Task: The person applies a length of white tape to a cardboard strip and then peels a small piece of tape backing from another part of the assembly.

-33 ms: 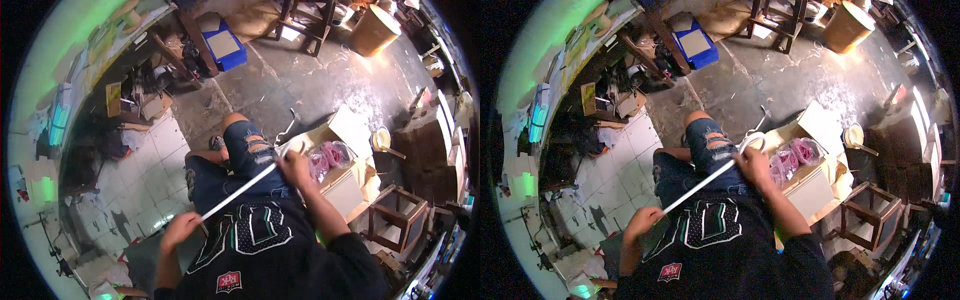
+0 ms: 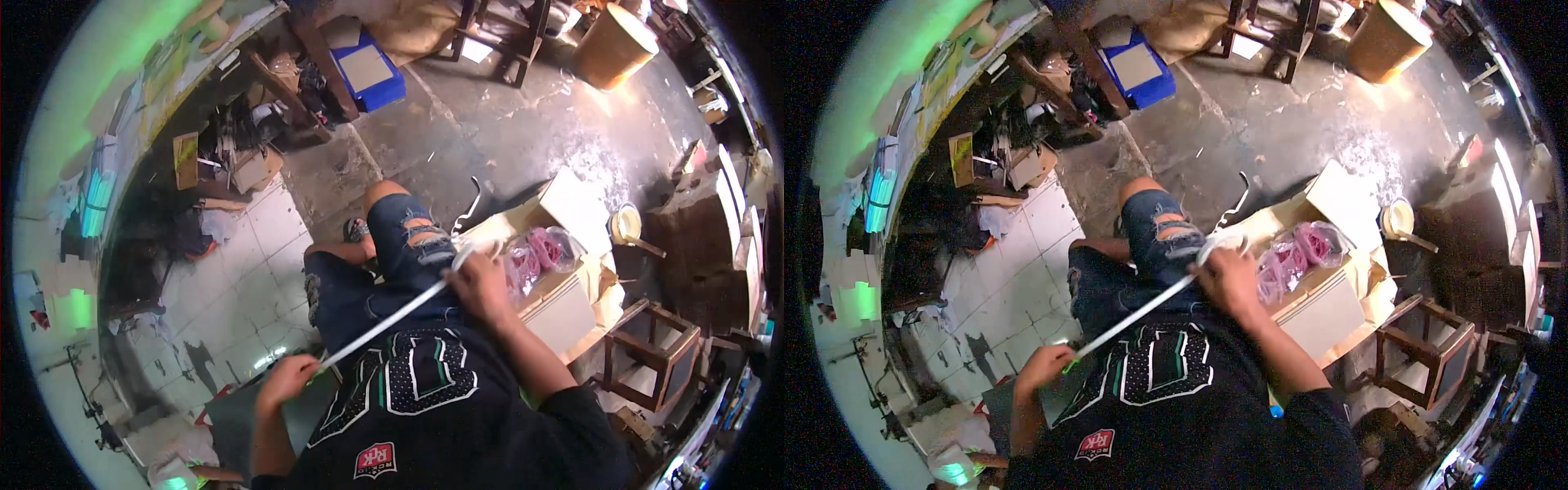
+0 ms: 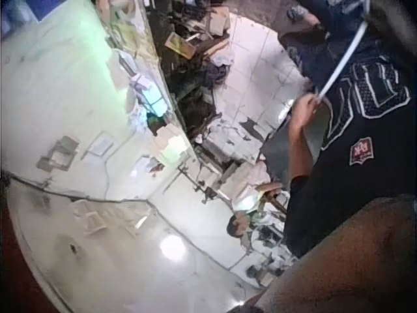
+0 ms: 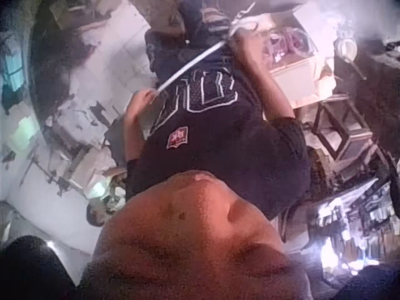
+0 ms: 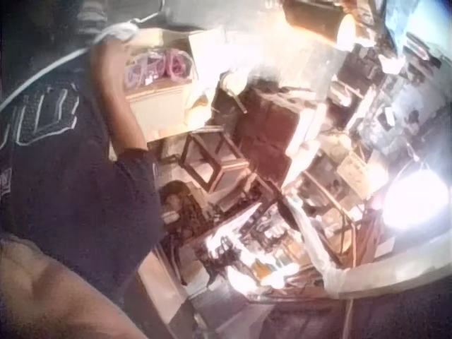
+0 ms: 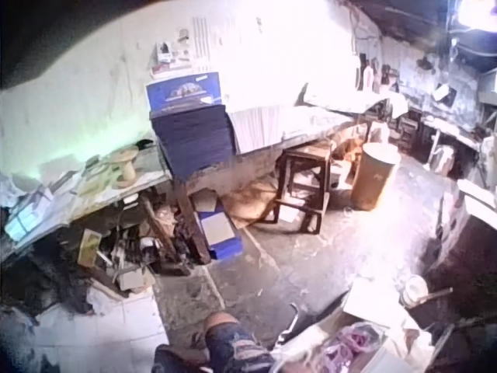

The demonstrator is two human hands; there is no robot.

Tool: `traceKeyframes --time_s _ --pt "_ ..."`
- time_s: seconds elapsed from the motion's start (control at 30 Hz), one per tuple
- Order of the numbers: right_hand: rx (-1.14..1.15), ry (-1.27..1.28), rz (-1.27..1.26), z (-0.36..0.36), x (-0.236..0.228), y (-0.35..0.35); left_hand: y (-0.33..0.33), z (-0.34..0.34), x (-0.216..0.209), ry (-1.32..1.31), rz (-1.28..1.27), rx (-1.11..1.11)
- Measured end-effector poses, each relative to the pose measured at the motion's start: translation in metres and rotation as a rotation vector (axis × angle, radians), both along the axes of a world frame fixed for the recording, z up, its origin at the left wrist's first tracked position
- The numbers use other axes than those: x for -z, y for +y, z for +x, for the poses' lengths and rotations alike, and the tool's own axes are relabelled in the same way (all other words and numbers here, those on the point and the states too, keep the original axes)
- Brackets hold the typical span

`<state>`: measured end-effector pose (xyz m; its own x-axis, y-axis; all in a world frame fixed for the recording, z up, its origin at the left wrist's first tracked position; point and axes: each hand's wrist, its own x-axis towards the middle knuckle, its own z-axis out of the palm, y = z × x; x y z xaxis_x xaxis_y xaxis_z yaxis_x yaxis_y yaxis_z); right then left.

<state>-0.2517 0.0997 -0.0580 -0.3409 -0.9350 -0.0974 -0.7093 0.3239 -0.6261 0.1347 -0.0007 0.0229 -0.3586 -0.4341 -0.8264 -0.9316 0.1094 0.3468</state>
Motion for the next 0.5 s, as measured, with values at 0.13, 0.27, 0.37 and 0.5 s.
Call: traceKeyframes --time_s 0.13,0.27,0.37,0.5 --pt "-0.143 0.132 -0.217 0.036 -0.023 0.017 0.009 0.035 0.023 0.092 -0.191 0.350" --pt "-0.344 0.246 -0.197 0.035 -0.018 -0.001 0.011 -0.071 0.042 0.576 -0.387 -0.012" --pt "-0.448 0.290 -0.242 0.035 -0.025 -0.013 0.015 -0.149 0.028 0.595 -0.320 0.045" --pt "-0.444 0.159 -0.171 0.030 -0.035 -0.017 0.015 -0.178 0.010 0.408 -0.240 0.034"
